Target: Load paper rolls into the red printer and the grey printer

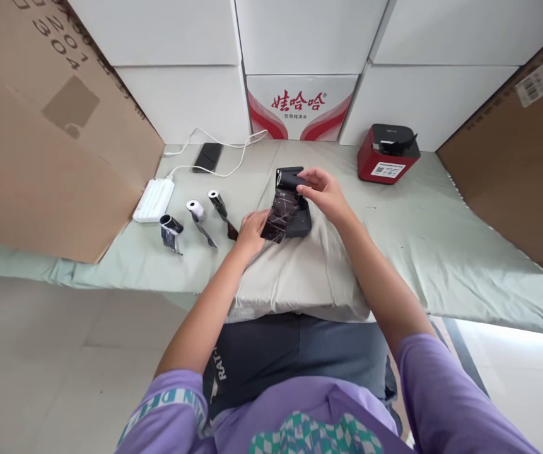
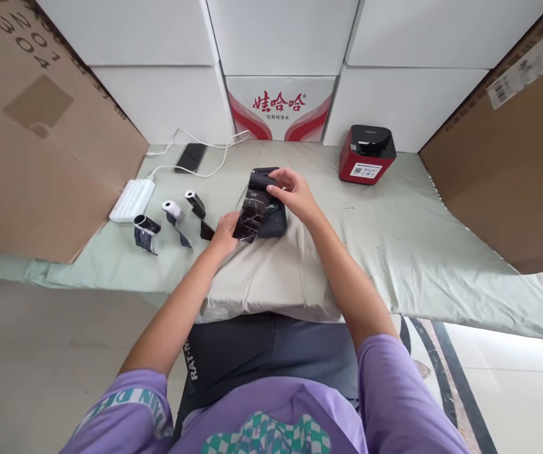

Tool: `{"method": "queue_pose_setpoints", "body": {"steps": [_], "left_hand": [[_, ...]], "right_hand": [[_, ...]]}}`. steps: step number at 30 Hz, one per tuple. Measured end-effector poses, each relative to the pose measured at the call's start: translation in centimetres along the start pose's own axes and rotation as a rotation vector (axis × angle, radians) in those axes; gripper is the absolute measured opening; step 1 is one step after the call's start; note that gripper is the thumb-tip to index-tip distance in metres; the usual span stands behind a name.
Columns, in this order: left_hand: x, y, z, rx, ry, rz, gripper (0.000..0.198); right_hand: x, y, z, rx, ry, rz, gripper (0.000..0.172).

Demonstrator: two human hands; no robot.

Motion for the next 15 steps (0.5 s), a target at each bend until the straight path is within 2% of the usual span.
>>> {"method": "queue_pose_setpoints", "body": {"steps": [3, 6, 10, 15], "left_hand": [[-0.5, 0.0, -0.3, 0.009, 0.013, 0.029, 0.056], [-0.8, 0.0, -0.5, 0.020, 0.026, 0.033, 0.063], [-0.6, 0.0, -0.7, 0.033, 0.038, 0.025, 0.067], [-0.3, -0.2, -0.7, 0.007, 0.018, 0.028, 0.069]], "right_hand": [[-2.4, 0.5, -0.2, -0.068, -0.279, 0.015, 0.038], [-3.4, 0.4, 0.1, -0.076, -0.410, 0.042, 0.035], [-3.2, 0.3, -0.3, -0.210, -0.292, 0.060, 0.039], [-1.1, -0.1, -1.6, -0.345, -0.025, -0.001, 0.054]]}}
Point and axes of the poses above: each hand's wrist, its own y-axis towards the middle knuckle, its own z-axis out of the palm, x = y × z, the point moved 2 cm from there along y, towards the middle knuckle, and after that the axes turned 4 degrees about -y, right-handed, at the moved point
